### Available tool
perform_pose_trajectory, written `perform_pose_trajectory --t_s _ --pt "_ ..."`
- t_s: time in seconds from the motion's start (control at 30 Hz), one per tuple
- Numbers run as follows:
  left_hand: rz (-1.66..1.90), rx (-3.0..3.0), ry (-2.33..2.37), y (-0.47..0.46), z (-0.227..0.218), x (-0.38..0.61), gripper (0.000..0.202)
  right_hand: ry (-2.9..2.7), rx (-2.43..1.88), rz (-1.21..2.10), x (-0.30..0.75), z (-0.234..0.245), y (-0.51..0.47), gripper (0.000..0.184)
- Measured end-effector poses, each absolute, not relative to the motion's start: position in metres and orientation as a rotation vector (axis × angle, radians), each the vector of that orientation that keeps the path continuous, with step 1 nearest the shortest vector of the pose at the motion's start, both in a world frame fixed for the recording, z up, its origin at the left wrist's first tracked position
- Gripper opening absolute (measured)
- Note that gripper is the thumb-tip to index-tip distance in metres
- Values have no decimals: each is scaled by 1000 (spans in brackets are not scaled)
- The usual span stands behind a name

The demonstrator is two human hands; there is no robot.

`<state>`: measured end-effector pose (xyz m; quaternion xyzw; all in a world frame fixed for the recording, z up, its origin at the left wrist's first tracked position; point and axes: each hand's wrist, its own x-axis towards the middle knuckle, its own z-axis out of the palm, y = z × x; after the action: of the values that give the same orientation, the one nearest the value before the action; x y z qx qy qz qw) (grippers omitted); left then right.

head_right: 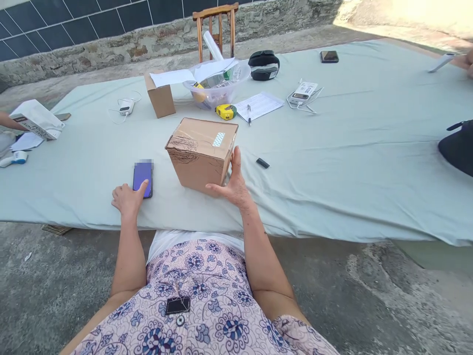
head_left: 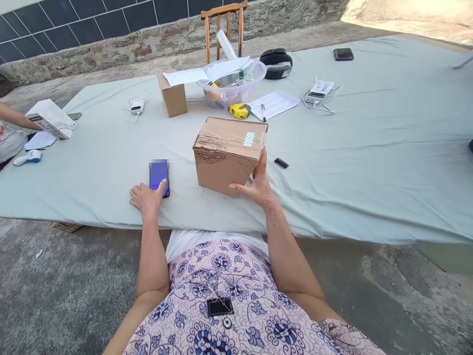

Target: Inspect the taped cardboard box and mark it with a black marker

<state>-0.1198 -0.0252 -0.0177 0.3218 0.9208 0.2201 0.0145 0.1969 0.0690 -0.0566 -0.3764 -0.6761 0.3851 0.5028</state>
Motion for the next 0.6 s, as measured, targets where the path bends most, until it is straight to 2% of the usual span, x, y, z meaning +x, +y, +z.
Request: perform_pose_trajectory --t_s 0.1,0.23,0.43,0.6 --pt "525 1114 2852 -22 -27 -112 77 -1644 -927 913 196 -58 71 142" --pt "504 1109 2842 -18 -33 -107 86 -1551 -983 961 197 -58 73 125" --pt "616 1095 2843 -14 -33 -101 68 -1435 -1067 1016 192 -57 72 101" --pt "695 1058 2849 -15 -27 -93 63 -1365 -1077 1024 184 -55 76 87"
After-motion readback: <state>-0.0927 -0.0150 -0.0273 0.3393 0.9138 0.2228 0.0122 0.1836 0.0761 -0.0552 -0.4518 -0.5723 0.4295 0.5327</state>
